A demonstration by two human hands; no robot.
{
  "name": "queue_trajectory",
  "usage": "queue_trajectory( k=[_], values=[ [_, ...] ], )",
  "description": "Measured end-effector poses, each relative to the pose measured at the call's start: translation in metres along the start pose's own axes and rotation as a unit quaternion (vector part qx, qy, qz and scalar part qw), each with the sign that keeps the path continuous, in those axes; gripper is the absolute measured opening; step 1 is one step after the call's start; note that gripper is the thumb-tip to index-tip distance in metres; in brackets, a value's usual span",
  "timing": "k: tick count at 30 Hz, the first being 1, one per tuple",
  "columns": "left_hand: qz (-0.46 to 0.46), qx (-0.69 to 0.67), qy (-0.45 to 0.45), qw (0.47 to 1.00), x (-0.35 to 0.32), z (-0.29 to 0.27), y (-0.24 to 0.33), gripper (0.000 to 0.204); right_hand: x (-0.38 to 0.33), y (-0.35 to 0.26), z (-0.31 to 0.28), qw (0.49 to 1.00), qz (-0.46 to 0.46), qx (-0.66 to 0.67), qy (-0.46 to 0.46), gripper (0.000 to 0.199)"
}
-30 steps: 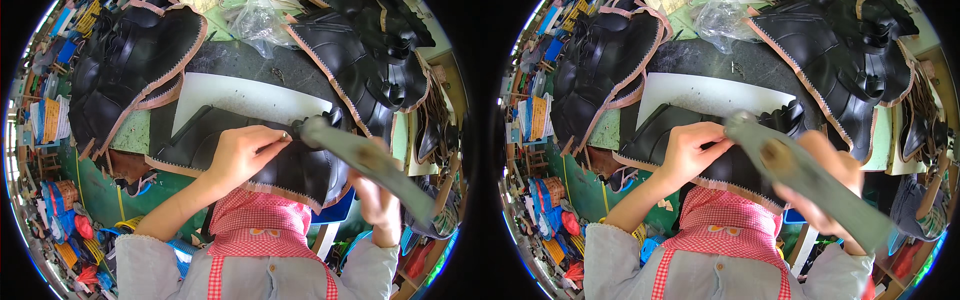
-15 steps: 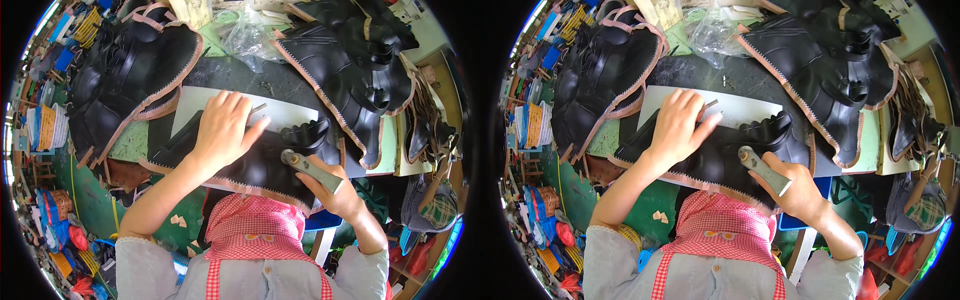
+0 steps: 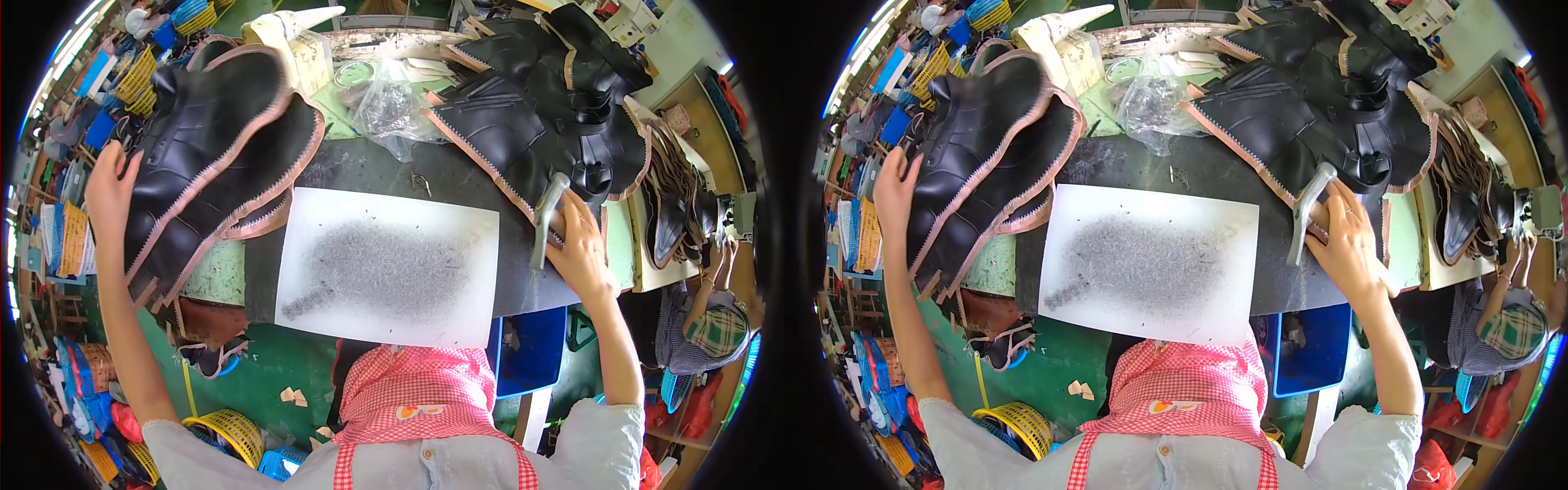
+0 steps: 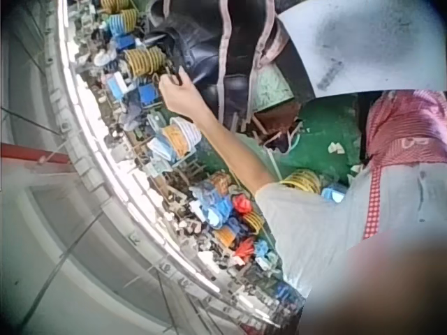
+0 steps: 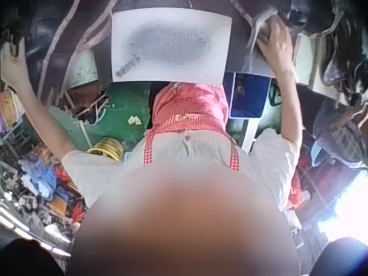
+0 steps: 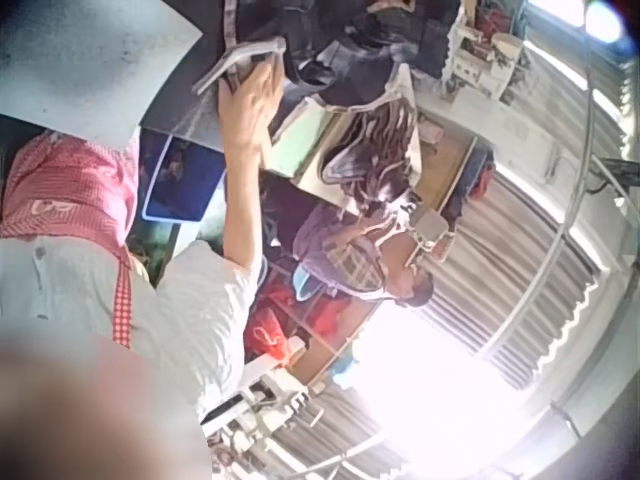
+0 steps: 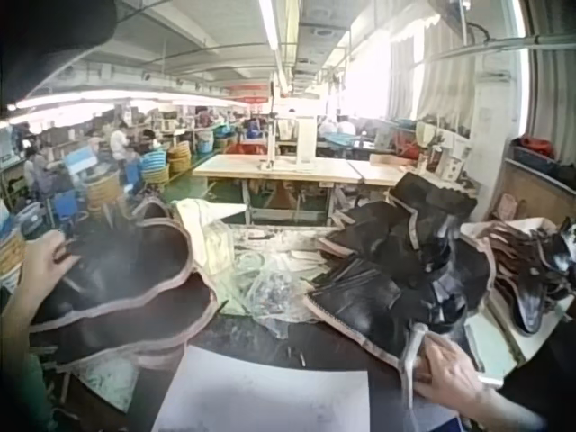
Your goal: The recorder is hammering metal studs or eyelets into black leather shoe upper components at a workbench.
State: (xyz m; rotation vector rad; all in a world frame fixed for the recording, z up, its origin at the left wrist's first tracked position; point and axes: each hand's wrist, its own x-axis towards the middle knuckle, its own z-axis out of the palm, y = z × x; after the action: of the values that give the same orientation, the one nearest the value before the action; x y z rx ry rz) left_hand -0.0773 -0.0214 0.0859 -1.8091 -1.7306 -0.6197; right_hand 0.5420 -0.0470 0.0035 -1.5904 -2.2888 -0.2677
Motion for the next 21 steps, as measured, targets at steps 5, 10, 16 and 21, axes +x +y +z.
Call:
queue_trajectory(
  k=[5, 10, 16, 21],
  values=[
    [0.029, -0.112, 0.011, 0.993, -0.031, 0.047, 0.079, 0.021, -0.014, 0.045, 0.032, 0.992, 0.074, 0.054, -0.082, 0.024],
    [0.049, -0.138, -0.070, 0.987, -0.057, 0.143, 0.067, 0.020, 0.023, 0.039, -0.013, 0.980, 0.114, 0.163, 0.015, 0.015],
    [-0.024, -0.272, -0.152, 0.950, -0.043, 0.139, 0.058, 0.024, 0.024, 0.009, -0.026, 0.985, 0.114, 0.125, -0.015, 0.027],
    [-0.096, -0.361, -0.147, 0.916, -0.044, 0.082, 0.087, 0.019, 0.000, 0.019, 0.009, 0.999, -0.005, 0.054, 0.000, 0.053]
  ],
)
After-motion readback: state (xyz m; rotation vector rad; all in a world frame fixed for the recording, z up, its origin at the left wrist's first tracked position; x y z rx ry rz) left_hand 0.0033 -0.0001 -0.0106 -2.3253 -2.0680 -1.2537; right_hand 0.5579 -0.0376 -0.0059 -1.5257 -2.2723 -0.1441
